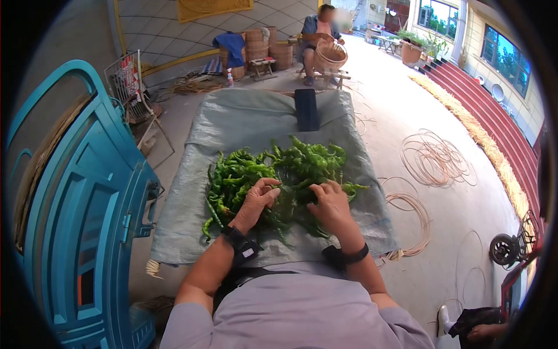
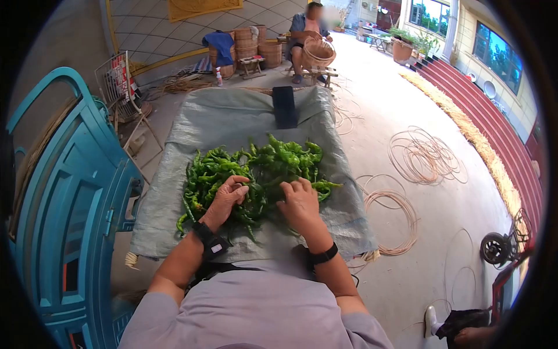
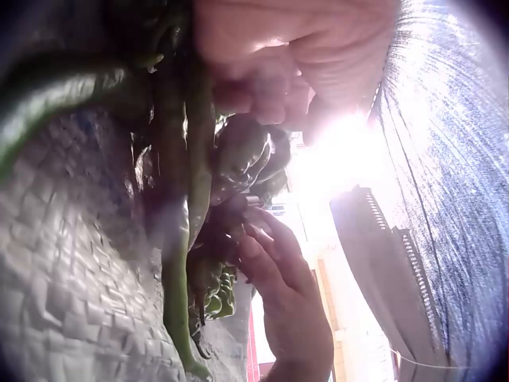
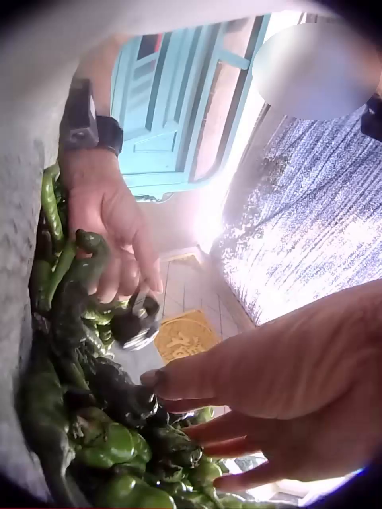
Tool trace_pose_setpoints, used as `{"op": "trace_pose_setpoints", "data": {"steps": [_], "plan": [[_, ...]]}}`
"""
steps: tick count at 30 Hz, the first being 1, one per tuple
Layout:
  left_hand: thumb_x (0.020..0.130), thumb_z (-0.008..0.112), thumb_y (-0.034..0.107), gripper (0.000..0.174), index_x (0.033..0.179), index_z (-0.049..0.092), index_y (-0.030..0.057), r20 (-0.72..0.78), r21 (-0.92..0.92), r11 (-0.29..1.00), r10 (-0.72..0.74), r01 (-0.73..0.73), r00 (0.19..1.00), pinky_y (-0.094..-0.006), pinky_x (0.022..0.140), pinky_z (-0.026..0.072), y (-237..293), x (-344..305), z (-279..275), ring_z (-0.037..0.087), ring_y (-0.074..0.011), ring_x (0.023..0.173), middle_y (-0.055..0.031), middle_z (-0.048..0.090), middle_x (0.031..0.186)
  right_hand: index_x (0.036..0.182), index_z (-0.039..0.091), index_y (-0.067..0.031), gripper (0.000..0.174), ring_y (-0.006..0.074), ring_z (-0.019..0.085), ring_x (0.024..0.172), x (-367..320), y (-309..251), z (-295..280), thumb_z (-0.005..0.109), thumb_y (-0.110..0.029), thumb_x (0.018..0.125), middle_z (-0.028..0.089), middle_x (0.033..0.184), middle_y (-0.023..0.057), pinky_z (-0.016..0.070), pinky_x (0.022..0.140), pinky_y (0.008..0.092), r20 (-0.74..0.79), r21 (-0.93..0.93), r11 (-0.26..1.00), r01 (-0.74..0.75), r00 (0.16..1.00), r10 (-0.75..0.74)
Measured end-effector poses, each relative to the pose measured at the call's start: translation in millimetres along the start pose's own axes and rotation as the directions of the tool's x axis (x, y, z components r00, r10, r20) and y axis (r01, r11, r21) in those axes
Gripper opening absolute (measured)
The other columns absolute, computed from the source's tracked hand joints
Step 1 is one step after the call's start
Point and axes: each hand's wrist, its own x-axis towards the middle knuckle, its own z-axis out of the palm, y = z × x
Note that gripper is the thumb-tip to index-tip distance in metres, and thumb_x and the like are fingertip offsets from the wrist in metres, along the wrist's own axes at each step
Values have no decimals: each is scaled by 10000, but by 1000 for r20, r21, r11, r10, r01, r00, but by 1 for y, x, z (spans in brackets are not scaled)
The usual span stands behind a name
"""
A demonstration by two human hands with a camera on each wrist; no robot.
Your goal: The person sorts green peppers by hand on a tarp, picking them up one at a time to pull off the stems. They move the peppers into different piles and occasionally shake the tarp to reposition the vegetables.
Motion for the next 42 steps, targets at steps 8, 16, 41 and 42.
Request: {"op": "trace_pose_setpoints", "data": {"steps": [8,16,41,42], "plan": [[966,622,133,241,1193,615,51,54,135,991,-3,-4,999,-221,707,465,-1,1,-2,537,-63,753,20,586,845,1135,661,-141,367,327,512,1147,-4,-6,-13,747,-241,792,584,1205,138,459,931,418,229,-74,997,-12,973,29],[970,581,117,211,1169,611,52,82,246,969,-52,31,995,-221,726,417,5,-1,6,493,-65,752,33,545,836,952,712,-163,142,338,536,1097,-7,-1,3,639,-256,875,555,1116,133,521,826,419,181,13,998,-54,982,50],[980,622,271,441,1317,485,21,33,84,993,-88,85,996,-193,661,410,-1,2,1,527,-39,762,37,605,907,1177,667,-152,401,310,623,1053,6,-22,-13,749,-107,787,614,1165,102,520,895,387,163,628,760,168,926,-340],[983,620,275,420,1296,497,22,20,76,994,-79,78,997,-194,662,408,-1,2,-2,522,-36,759,37,606,910,1175,665,-151,400,307,625,1053,5,-17,-17,743,-102,786,618,1161,99,521,892,386,122,568,809,152,956,-265]]}}
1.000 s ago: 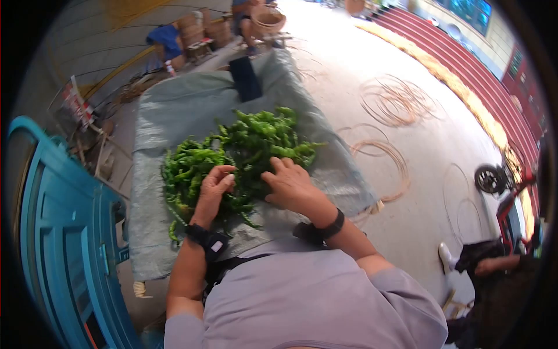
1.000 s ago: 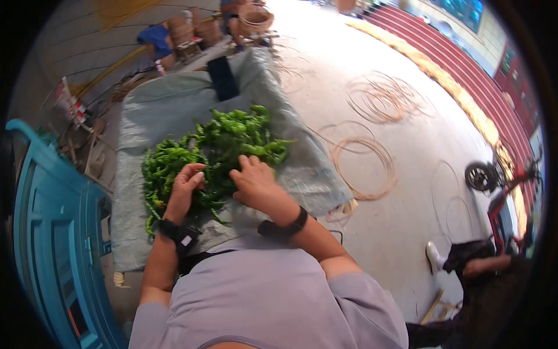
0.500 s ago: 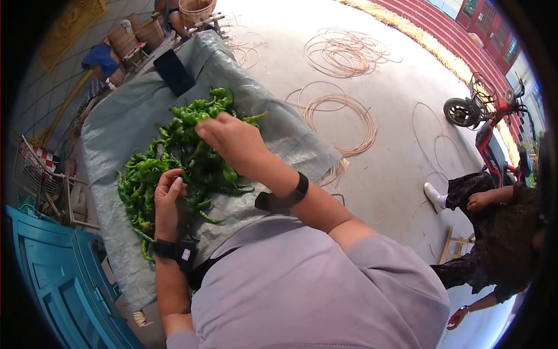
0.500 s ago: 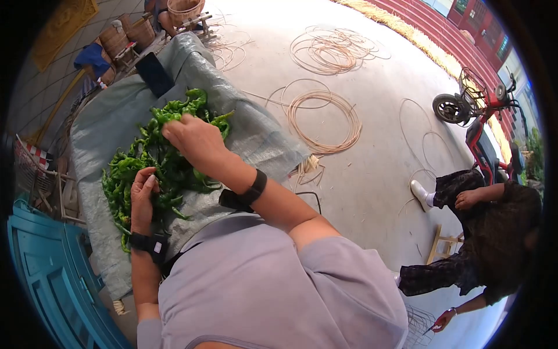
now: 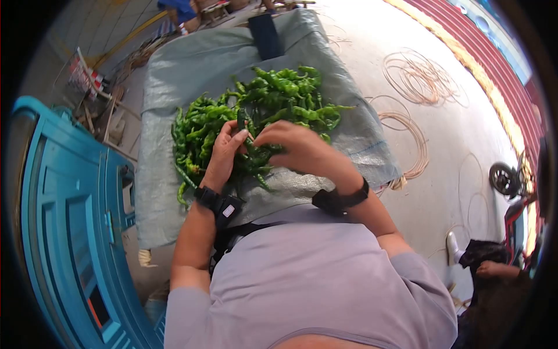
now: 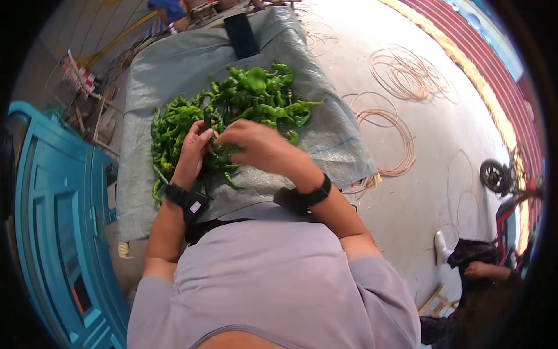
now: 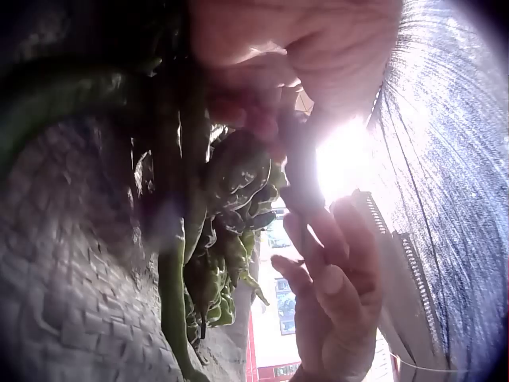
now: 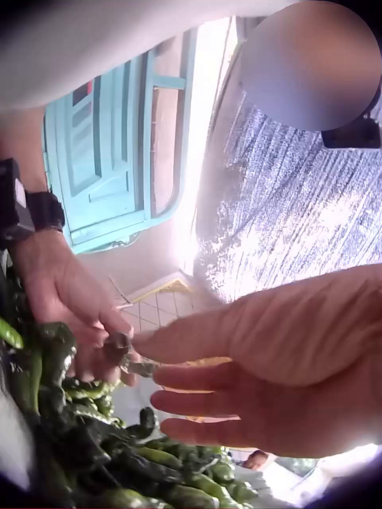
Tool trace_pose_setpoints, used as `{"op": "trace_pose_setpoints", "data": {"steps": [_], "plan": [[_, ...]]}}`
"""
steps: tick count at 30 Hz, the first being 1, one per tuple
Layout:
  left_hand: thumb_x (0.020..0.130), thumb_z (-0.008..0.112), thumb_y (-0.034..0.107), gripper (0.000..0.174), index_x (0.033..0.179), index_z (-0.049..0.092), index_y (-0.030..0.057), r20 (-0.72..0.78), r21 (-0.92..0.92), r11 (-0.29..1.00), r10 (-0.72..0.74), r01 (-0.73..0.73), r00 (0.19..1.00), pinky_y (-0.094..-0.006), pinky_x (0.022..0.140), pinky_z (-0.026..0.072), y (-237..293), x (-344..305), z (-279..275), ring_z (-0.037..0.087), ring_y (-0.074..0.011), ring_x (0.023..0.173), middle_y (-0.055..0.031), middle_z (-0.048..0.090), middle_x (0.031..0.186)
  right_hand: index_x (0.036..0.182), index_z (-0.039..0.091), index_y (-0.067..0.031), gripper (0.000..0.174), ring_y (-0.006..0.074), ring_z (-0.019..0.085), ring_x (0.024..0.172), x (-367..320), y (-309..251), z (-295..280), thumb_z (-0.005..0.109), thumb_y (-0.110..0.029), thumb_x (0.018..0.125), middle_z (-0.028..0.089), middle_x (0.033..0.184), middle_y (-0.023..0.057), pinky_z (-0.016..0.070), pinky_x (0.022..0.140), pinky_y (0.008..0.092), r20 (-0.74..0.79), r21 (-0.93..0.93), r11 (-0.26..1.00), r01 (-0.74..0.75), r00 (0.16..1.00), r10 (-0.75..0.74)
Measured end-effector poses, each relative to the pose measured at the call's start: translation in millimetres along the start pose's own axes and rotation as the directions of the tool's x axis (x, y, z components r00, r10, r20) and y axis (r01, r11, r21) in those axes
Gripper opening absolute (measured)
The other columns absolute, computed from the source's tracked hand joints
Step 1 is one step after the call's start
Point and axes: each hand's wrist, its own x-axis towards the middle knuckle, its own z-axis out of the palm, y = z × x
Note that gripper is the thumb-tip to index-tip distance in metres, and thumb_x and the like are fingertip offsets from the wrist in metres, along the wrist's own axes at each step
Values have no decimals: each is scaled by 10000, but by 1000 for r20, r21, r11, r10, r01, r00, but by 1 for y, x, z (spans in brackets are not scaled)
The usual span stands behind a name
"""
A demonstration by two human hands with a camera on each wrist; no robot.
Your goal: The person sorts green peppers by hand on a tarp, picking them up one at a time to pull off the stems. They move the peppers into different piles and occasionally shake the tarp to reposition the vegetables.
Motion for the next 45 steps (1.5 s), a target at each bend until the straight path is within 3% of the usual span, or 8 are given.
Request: {"op": "trace_pose_setpoints", "data": {"steps": [3,8,15,21,26,30,38,45], "plan": [[990,616,307,383,1241,528,31,-78,-20,999,29,-31,997,-205,672,406,-7,2,0,500,-38,749,37,589,900,1145,665,-154,362,298,626,1048,-7,-5,-22,735,-114,793,627,1159,90,524,883,391,-243,-172,945,-277,942,231],[1004,598,337,394,1252,521,40,-135,34,999,22,-18,991,-215,668,422,-5,2,3,519,-50,740,32,565,881,1145,669,-173,351,288,614,1077,-15,17,-30,734,-146,801,625,1190,79,527,875,397,-423,-457,792,-404,882,206],[1009,591,296,521,1393,428,-18,-136,141,990,32,-13,990,-240,706,501,-5,1,4,593,-89,770,-24,657,1000,1151,649,-156,333,302,647,998,-18,22,-10,719,-196,828,618,1105,87,517,825,416,-256,-465,708,-532,846,467],[982,571,191,607,1515,323,37,-67,164,980,125,-113,990,-275,807,512,6,-9,8,615,-121,906,-73,531,1410,1135,650,-165,317,307,652,956,-19,25,-15,688,-192,822,622,1044,91,519,801,428,-226,-471,698,-539,839,495],[983,567,182,576,1514,362,100,-79,113,967,237,-227,968,-270,773,504,5,-6,7,608,-104,921,-71,634,1208,1128,650,-73,290,197,662,794,-23,39,-30,686,-200,870,660,908,56,520,691,334,-341,115,874,-471,808,480],[988,572,183,360,1327,538,69,-11,55,987,154,-153,988,-260,749,500,1,-9,0,612,-96,838,-54,674,983,1083,669,-24,248,64,604,712,-15,3,-49,661,-227,940,650,867,-16,474,618,219,-342,630,706,-325,700,627],[975,594,225,274,1190,631,58,65,110,992,59,-66,996,-261,768,490,6,-7,8,608,-106,800,-46,679,924,1106,666,-40,208,58,605,737,-26,5,-60,616,-198,981,634,900,-21,541,607,219,-263,874,473,-110,710,653],[972,591,235,287,1198,631,61,103,187,981,35,-54,994,-263,787,479,7,-6,7,602,-104,811,-44,678,942,1102,636,-13,198,81,660,831,-38,8,-77,569,-175,1009,656,972,49,585,590,253,-478,823,560,96,648,593]]}}
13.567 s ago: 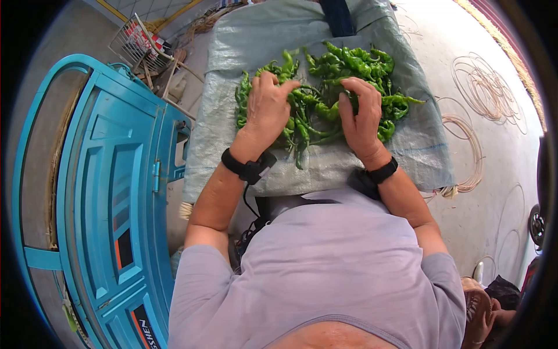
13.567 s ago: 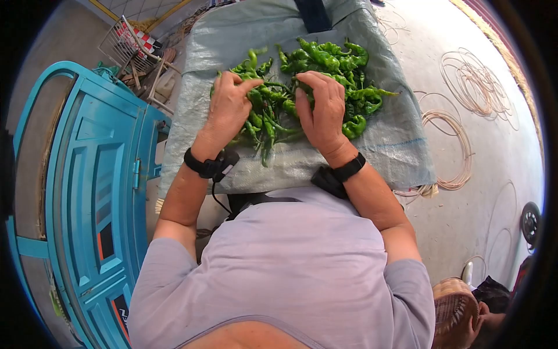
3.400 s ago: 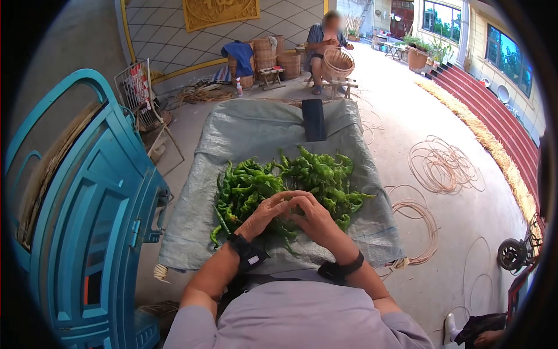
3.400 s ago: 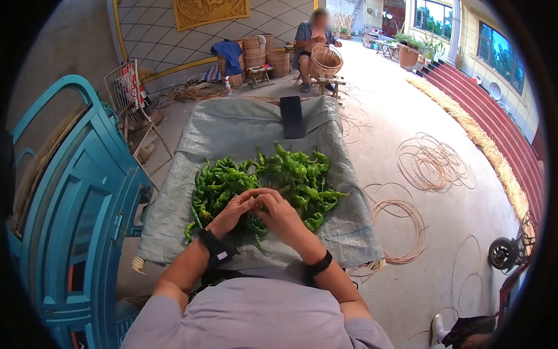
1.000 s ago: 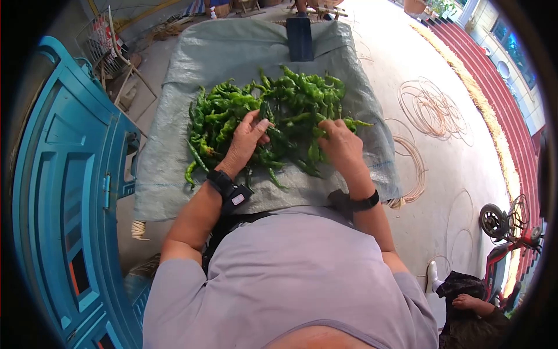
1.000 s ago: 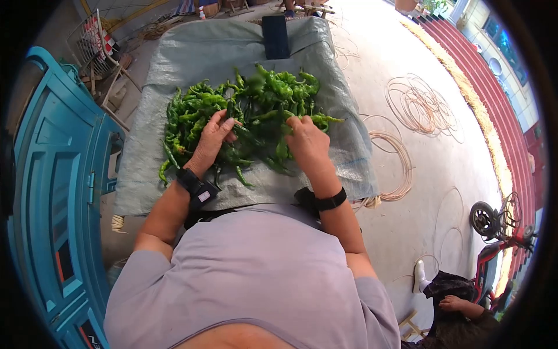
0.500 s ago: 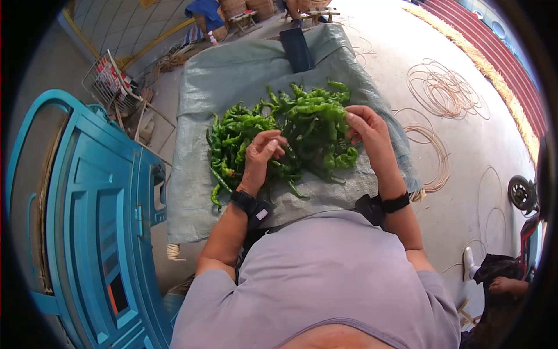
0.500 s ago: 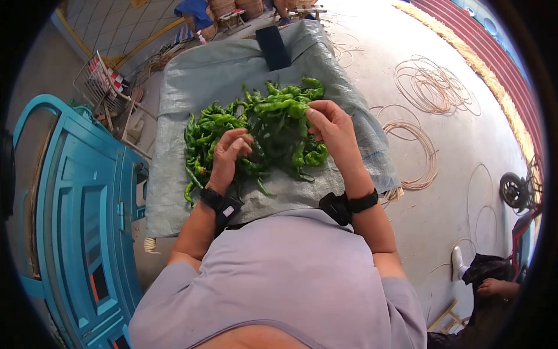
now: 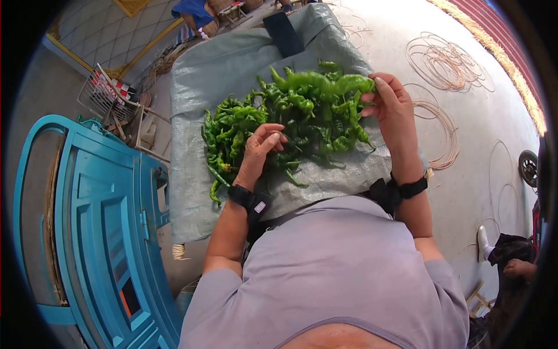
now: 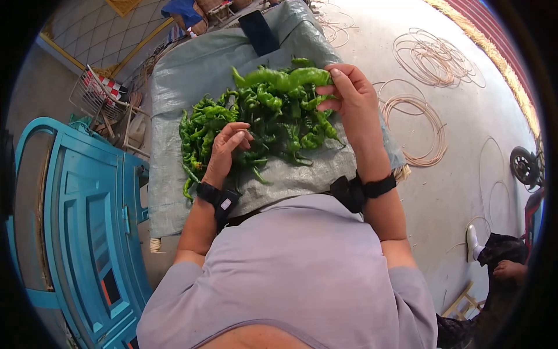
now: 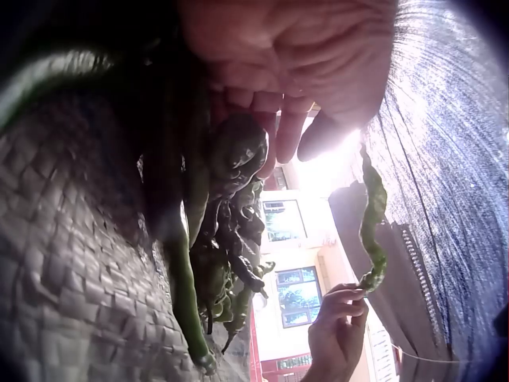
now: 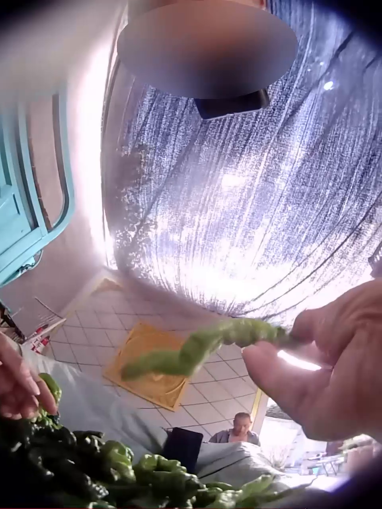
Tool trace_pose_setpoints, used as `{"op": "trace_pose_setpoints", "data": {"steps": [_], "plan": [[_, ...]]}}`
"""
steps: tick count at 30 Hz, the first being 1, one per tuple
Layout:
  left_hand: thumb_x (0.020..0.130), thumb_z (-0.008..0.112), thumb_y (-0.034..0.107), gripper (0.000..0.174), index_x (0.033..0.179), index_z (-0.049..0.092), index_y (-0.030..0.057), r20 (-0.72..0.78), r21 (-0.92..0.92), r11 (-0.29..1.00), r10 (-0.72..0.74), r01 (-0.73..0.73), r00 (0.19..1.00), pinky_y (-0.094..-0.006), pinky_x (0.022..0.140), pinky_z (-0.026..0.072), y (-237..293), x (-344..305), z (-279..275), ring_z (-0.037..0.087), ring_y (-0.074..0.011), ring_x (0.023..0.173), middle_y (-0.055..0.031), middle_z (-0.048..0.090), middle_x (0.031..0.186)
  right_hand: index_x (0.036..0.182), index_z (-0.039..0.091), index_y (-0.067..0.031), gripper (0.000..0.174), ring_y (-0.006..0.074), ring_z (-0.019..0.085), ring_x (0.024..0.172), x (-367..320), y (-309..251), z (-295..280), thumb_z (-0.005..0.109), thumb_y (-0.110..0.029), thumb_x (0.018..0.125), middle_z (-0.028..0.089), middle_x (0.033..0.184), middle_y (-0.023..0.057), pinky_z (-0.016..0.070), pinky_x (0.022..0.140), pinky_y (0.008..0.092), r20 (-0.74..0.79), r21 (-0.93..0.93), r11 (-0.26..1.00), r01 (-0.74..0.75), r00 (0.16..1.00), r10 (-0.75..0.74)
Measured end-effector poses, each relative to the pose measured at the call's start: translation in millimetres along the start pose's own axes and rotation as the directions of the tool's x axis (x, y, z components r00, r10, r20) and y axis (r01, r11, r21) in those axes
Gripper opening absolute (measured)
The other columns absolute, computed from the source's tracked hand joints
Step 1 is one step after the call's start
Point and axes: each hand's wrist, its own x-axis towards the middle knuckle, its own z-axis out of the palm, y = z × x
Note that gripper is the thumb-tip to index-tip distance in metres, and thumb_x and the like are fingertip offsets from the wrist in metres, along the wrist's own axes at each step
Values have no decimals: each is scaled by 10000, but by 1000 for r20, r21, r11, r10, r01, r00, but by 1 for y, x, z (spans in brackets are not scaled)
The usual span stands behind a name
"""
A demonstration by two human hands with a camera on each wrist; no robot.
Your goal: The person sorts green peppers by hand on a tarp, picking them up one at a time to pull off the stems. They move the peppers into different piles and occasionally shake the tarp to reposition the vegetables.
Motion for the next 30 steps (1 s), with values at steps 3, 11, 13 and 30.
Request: {"op": "trace_pose_setpoints", "data": {"steps": [3,11,13,30], "plan": [[994,559,282,328,1212,626,46,22,-54,998,21,-20,1000,-255,802,477,-3,2,-3,601,-101,807,-43,684,958,1107,618,-18,182,138,685,892,-6,10,4,549,-162,1020,661,1017,83,607,680,276,93,96,995,1,996,-10],[1040,492,375,414,1257,606,42,-1,-113,994,5,-5,1000,-248,820,439,10,-6,4,557,-95,861,-11,633,920,1089,638,-32,185,191,682,891,-27,62,41,654,-133,935,648,1043,80,560,768,333,540,-488,868,86,811,224],[1037,522,323,364,1249,610,40,-59,1,999,45,-45,997,-239,815,427,-1,-2,0,541,-90,856,1,617,900,1077,651,-43,201,231,676,867,-22,68,33,676,-145,905,643,1029,98,543,772,362,471,-602,738,304,882,21],[1027,557,274,319,1253,507,55,-269,-135,977,122,-163,955,-248,679,477,-10,4,5,569,-71,799,-29,624,1022,1179,611,-48,355,102,579,647,-12,43,18,667,-144,843,617,724,34,484,592,276,211,-683,731,12,960,181]]}}
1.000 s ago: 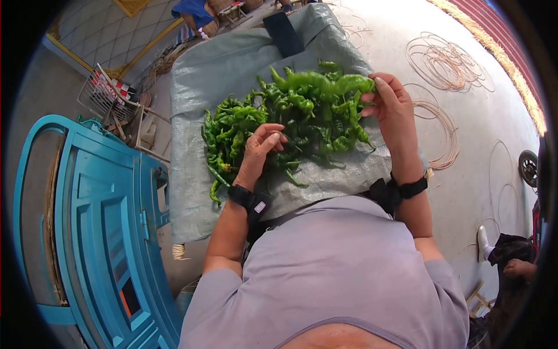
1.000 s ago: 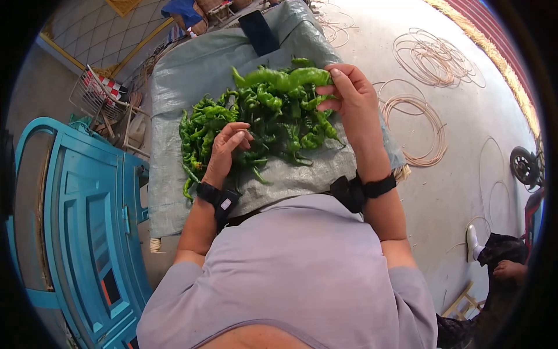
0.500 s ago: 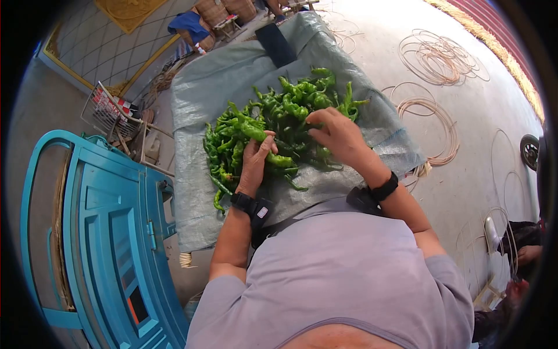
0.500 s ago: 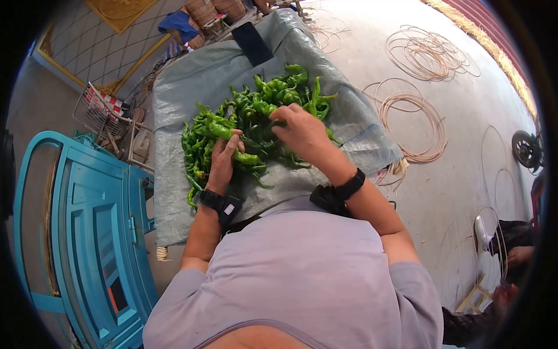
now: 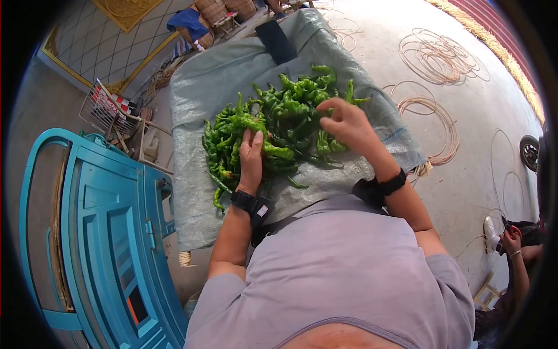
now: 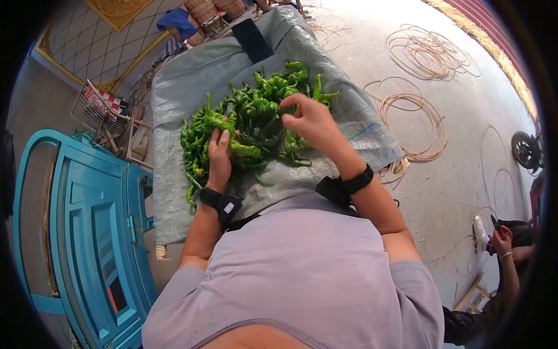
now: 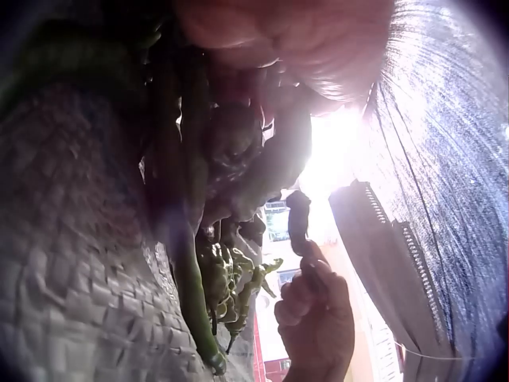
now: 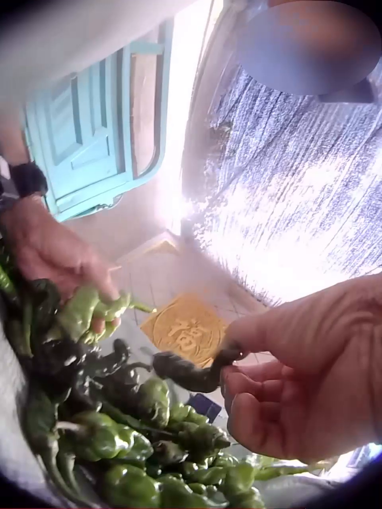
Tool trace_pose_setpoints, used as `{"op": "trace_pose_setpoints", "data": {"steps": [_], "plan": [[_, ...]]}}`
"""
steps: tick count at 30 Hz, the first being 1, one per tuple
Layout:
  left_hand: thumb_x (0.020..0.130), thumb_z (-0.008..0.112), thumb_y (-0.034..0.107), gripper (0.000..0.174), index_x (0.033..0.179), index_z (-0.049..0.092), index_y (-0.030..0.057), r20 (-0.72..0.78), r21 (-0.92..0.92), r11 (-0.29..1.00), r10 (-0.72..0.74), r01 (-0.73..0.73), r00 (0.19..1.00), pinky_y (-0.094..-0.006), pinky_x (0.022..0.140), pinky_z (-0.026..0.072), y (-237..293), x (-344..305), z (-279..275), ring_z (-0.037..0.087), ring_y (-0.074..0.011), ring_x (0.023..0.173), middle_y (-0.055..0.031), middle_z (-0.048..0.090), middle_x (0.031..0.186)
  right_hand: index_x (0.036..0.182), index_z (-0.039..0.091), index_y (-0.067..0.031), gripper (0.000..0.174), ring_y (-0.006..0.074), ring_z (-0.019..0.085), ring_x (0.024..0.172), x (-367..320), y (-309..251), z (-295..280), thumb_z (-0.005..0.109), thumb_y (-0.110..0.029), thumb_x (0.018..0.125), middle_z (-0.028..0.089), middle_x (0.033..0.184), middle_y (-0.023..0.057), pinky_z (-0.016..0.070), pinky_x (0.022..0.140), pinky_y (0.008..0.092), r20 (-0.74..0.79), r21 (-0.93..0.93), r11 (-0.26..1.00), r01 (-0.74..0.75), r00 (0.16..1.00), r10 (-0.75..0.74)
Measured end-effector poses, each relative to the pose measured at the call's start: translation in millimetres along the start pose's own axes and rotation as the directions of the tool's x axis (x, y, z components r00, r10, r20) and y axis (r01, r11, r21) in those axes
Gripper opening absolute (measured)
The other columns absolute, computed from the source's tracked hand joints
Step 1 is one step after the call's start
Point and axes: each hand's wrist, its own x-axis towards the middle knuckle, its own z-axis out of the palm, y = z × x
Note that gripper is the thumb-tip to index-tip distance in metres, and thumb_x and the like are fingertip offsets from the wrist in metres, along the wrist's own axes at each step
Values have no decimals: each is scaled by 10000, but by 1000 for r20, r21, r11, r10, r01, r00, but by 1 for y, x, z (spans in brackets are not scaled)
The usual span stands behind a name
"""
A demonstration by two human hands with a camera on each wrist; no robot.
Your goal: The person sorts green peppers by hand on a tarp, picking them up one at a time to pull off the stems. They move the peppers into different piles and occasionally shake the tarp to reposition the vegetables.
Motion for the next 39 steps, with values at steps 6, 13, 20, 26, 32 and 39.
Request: {"op": "trace_pose_setpoints", "data": {"steps": [6,13,20,26,32,39], "plan": [[964,677,337,339,973,421,114,-221,198,979,-8,53,975,-212,453,380,7,-2,5,432,-30,571,45,468,776,1182,599,-58,282,56,560,625,-3,-12,-3,663,-171,931,628,798,19,441,516,236,-21,401,916,-10,1000,20],[989,587,470,414,997,312,162,-265,23,996,-81,90,961,-207,435,297,4,-4,5,349,-31,523,58,342,727,1203,602,-34,409,255,667,872,-1,3,27,677,-326,927,684,913,111,524,799,376,221,-14,987,157,964,-150],[1002,589,404,380,950,307,155,-210,-69,998,-24,9,977,-231,406,241,6,-5,0,296,-42,462,37,329,690,1028,629,-93,273,317,666,961,-14,11,-9,696,-302,865,647,1085,91,519,778,435,-289,-684,727,-59,937,-196],[1002,602,350,316,885,412,126,-220,-189,977,54,-97,974,-235,403,292,0,-3,-4,338,-61,465,20,401,682,1078,572,-87,374,335,658,964,-11,37,-31,719,-319,824,666,1018,112,517,761,446,-122,-737,659,-149,989,86],[1006,580,291,222,1057,598,76,-67,-14,996,88,-89,994,-233,431,319,11,-8,0,374,-61,513,16,469,700,1060,540,-73,286,353,651,957,-14,3,-25,644,-282,894,667,981,141,509,776,461,-85,-557,825,95,982,-170],[1014,558,284,362,1263,613,27,299,269,945,102,-186,949,-191,491,261,16,-12,11,360,-12,583,70,438,736,1131,622,-105,317,321,666,979,-9,-1,32,618,-343,922,666,1051,115,536,810,437,257,-483,816,317,942,-214]]}}
